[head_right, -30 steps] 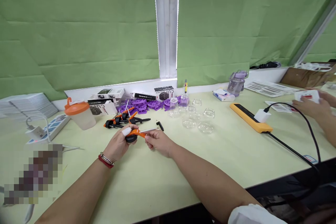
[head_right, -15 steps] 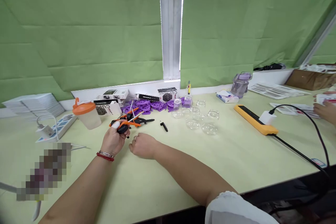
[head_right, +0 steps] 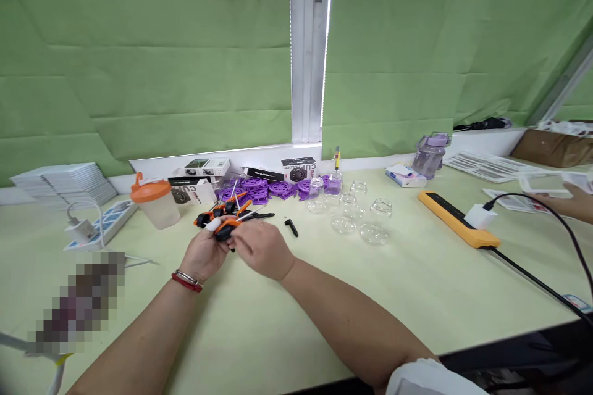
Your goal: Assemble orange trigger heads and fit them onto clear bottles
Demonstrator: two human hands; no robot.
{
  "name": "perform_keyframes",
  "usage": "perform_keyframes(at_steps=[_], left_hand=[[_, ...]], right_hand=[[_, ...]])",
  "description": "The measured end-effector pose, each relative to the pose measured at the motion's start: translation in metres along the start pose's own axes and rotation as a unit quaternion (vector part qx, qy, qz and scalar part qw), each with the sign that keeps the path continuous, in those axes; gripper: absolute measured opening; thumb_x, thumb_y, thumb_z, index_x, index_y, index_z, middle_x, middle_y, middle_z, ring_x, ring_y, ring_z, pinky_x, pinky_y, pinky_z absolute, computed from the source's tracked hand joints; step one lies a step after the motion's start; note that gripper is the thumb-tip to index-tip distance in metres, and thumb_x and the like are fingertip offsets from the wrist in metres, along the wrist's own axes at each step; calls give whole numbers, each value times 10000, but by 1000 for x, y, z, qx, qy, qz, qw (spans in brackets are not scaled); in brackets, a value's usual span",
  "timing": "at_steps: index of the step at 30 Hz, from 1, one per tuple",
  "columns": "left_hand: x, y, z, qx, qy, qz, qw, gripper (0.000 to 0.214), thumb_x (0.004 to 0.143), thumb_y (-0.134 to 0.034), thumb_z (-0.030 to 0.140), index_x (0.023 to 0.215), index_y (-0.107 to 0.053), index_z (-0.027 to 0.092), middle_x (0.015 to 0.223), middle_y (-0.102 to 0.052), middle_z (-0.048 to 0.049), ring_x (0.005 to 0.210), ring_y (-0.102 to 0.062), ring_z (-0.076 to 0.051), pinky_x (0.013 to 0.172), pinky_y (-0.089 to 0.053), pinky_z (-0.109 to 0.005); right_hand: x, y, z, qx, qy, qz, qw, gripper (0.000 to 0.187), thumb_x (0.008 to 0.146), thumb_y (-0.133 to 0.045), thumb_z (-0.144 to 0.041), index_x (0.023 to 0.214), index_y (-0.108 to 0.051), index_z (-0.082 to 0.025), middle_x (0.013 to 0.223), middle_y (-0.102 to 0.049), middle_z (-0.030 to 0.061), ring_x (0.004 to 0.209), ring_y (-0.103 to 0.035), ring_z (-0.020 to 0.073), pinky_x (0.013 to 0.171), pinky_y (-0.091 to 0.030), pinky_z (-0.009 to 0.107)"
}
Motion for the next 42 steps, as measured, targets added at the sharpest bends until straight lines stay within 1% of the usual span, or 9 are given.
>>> perform_keyframes(at_steps=[3, 5, 8, 17, 24, 30, 33, 39, 42], left_hand=[[-11, -19, -18, 5, 93, -81, 992, 251, 812, -582, 356, 927, -612, 135, 709, -596, -45, 517, -520, -120, 482, -412, -251], [-20, -31, -29, 19, 128, -116, 985, 286, 807, -598, 381, 926, -625, 122, 746, -614, -69, 530, -530, -128, 482, -417, -259], [-28, -42, -37, 27, 134, -136, 981, 322, 809, -602, 409, 920, -642, 109, 732, -611, -71, 537, -529, -131, 485, -416, -262], [-27, -41, -38, 39, 139, -128, 981, 323, 801, -616, 438, 873, -649, 124, 709, -599, -60, 549, -523, -131, 502, -414, -261], [-28, -40, -38, 31, 144, -143, 979, 329, 821, -599, 414, 953, -643, 115, 746, -606, -73, 567, -522, -135, 515, -412, -268], [-28, -41, -38, 32, 139, -133, 981, 287, 810, -613, 423, 843, -607, 138, 669, -581, -47, 550, -525, -141, 498, -414, -264], [-26, -39, -39, 34, 138, -129, 981, 277, 807, -619, 418, 811, -593, 141, 631, -572, -40, 546, -530, -149, 497, -417, -267], [-22, -32, -36, 19, 121, -124, 985, 284, 805, -631, 411, 804, -599, 129, 666, -592, -47, 579, -555, -160, 549, -448, -290], [-19, -28, -34, 30, 115, -107, 987, 281, 829, -609, 399, 789, -612, 121, 670, -598, -48, 587, -562, -158, 592, -463, -298]], right_hand=[[7, 29, 14, 101, -162, 144, 971, 125, 835, -513, -235, 847, -631, -195, 807, -652, 43, 723, -588, 159, 702, -484, 303], [9, 35, 23, 148, -235, 165, 946, 102, 788, -556, -245, 811, -632, -182, 751, -639, 24, 663, -575, 143, 643, -483, 284], [8, 32, 31, 187, -292, 141, 927, 86, 737, -581, -237, 761, -634, -174, 680, -617, 5, 617, -556, 132, 597, -481, 275], [4, 20, 40, 240, -326, 106, 908, 78, 691, -587, -213, 747, -629, -178, 648, -602, -11, 595, -562, 126, 547, -478, 260], [5, 21, 44, 233, -333, 144, 903, 99, 706, -599, -239, 760, -628, -161, 661, -607, 0, 594, -558, 120, 555, -477, 256], [-4, 4, 52, 256, -367, 52, 893, 91, 710, -613, -218, 793, -633, -187, 678, -635, 10, 562, -608, 146, 488, -491, 261], [-5, 2, 50, 244, -357, 7, 902, 52, 714, -617, -193, 760, -641, -188, 688, -651, 18, 569, -620, 154, 487, -495, 260], [-5, 0, 39, 287, -342, -113, 888, 117, 814, -545, -196, 819, -661, -188, 549, -601, -15, 430, -587, 136, 460, -489, 257], [-4, -1, 34, 280, -284, -154, 904, 166, 846, -520, -210, 807, -676, -172, 742, -670, 27, 465, -594, 117, 504, -507, 264]])
Point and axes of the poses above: each hand's wrist, its own x-axis towards the middle knuckle, its own y-axis out of the back of the hand, z = x × y, the point moved 4 cm from there along x, towards the middle knuckle
